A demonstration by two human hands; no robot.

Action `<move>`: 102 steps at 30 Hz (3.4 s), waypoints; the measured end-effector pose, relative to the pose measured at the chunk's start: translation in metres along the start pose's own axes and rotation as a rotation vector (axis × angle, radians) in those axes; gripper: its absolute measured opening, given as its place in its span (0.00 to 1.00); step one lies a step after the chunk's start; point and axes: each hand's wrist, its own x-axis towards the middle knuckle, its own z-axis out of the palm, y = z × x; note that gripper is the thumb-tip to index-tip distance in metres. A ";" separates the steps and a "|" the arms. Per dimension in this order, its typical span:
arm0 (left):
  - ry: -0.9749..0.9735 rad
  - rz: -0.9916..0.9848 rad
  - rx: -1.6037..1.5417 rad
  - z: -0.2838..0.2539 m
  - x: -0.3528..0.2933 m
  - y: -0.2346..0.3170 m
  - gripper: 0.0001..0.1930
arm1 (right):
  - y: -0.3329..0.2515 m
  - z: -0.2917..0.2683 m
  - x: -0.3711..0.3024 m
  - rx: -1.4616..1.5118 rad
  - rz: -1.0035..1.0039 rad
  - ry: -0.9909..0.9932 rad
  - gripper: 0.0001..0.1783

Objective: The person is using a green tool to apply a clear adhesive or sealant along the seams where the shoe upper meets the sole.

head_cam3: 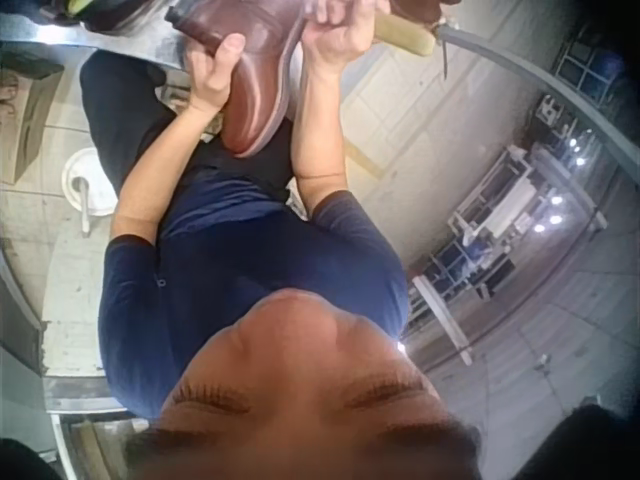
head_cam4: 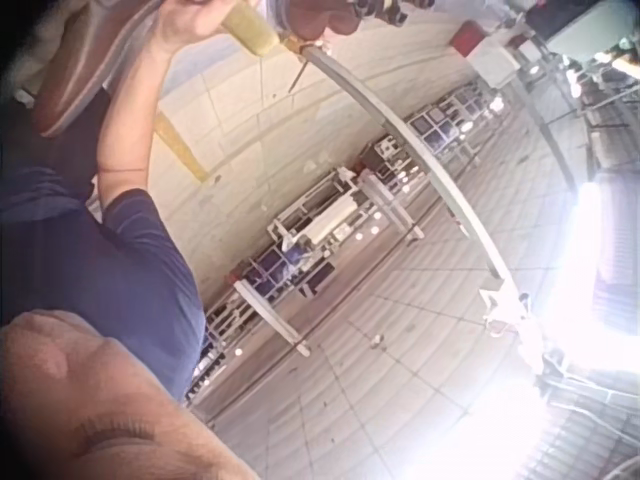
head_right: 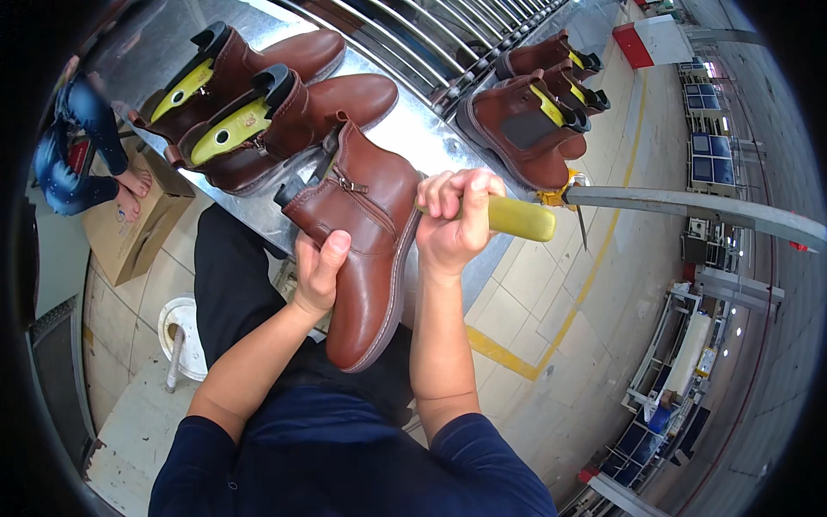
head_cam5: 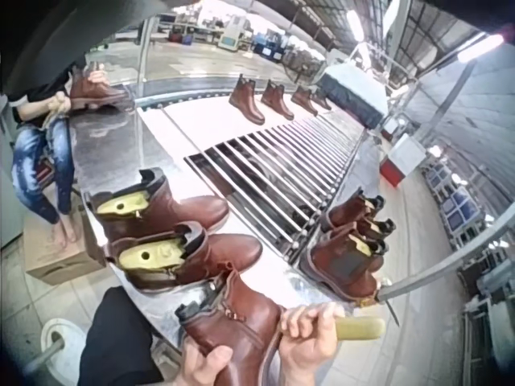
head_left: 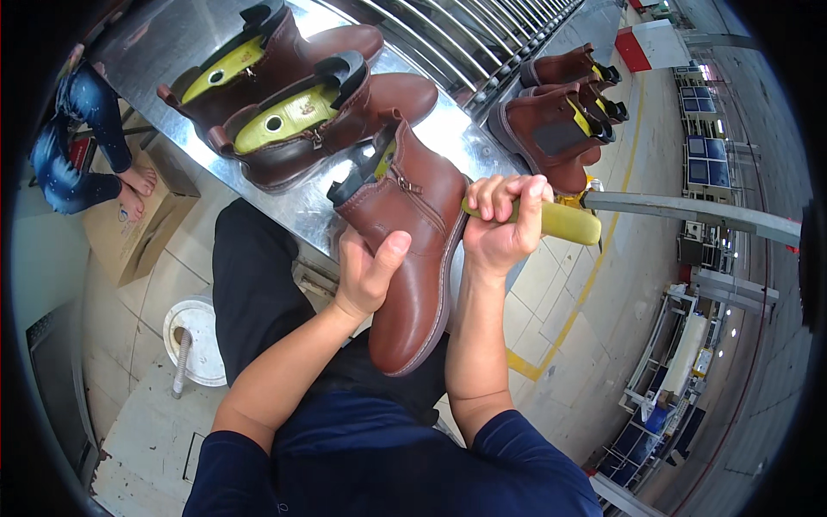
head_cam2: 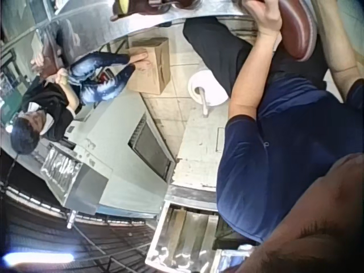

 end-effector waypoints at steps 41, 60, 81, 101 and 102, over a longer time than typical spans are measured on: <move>0.104 0.080 0.052 0.015 0.002 0.007 0.21 | -0.077 0.045 -0.186 -0.180 -0.146 -0.597 0.07; 0.152 0.102 -0.273 0.042 -0.010 -0.028 0.24 | -0.126 -0.020 -0.169 0.122 0.186 0.461 0.21; 0.166 0.112 -0.235 0.039 -0.009 -0.032 0.25 | -0.087 0.034 -0.124 -0.257 0.026 0.462 0.16; -1.140 0.485 0.762 0.024 0.000 0.092 0.26 | -0.126 -0.121 -0.137 -0.105 0.071 0.449 0.20; -1.161 0.485 0.813 0.015 -0.006 0.091 0.25 | -0.125 -0.118 -0.138 -0.139 0.085 0.447 0.19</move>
